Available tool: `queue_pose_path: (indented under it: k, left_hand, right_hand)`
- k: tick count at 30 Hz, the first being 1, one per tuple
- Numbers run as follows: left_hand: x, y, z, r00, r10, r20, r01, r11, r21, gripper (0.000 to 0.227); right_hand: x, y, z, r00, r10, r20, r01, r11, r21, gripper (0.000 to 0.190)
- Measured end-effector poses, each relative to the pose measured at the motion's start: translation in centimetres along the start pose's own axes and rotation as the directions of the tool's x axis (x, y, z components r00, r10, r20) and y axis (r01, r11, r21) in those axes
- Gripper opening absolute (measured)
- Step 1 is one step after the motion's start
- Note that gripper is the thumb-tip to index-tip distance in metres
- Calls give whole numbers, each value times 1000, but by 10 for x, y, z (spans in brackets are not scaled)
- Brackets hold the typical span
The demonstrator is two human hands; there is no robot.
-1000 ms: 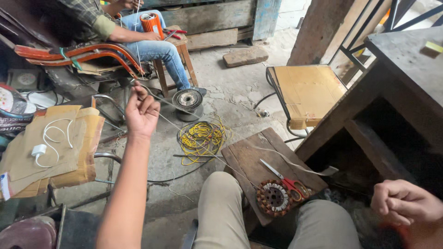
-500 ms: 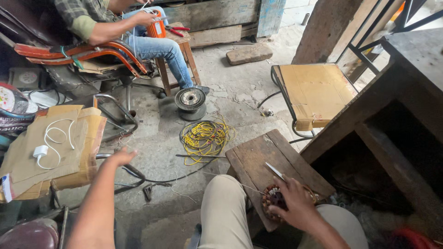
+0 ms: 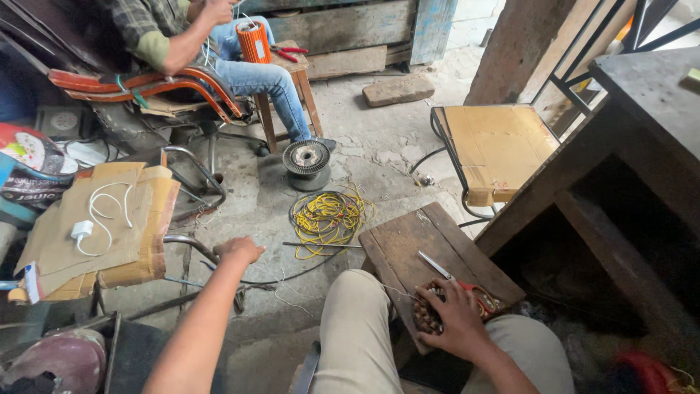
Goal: The person sits on the floor and winds thin wire around a circular stator core, repeatedly pulling wire from a nearby pile, wrapping it around the core, and trimming excess with scissors. The task continues throughout the clip with the same repetitive winding and cutting motions.
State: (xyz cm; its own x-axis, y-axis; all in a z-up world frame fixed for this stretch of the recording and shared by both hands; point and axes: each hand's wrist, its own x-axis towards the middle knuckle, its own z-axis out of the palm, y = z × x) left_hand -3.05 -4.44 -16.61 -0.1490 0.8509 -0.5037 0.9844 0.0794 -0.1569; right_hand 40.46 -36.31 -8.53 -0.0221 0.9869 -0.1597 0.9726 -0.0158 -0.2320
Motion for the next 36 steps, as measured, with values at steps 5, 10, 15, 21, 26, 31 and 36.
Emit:
queue_pose_path:
  k: [5, 10, 15, 21, 26, 31, 36]
  left_hand:
    - [-29, 31, -17, 998, 1, 65, -3, 999, 39, 67]
    - [-113, 97, -18, 959, 281, -45, -275, 957, 95, 61]
    - [-214, 176, 5, 703, 657, -273, -670, 740, 58, 58]
    - [-247, 247, 64, 487, 851, -194, -836, 519, 176, 59]
    - [-166, 243, 72, 386, 826, -411, -852, 490, 186, 15]
    - [-124, 209, 26, 645, 603, -470, -557, 791, 252, 26]
    - [-170, 219, 30, 617, 635, -466, -704, 710, 36, 31]
  right_hand:
    - [-2, 17, -10, 991, -121, 60, 113, 986, 125, 105]
    - [2, 24, -13, 974, -224, 46, 213, 961, 175, 109]
    - [2, 28, -8, 977, -190, 100, 165, 963, 211, 112]
    - [3, 37, 7, 959, -276, -64, 283, 939, 196, 114]
    - [3, 43, 12, 956, -286, -56, 292, 938, 189, 117]
    - [-2, 38, 6, 969, -222, -109, 242, 942, 234, 125]
    - [-5, 41, 15, 986, -120, -119, 147, 956, 254, 134]
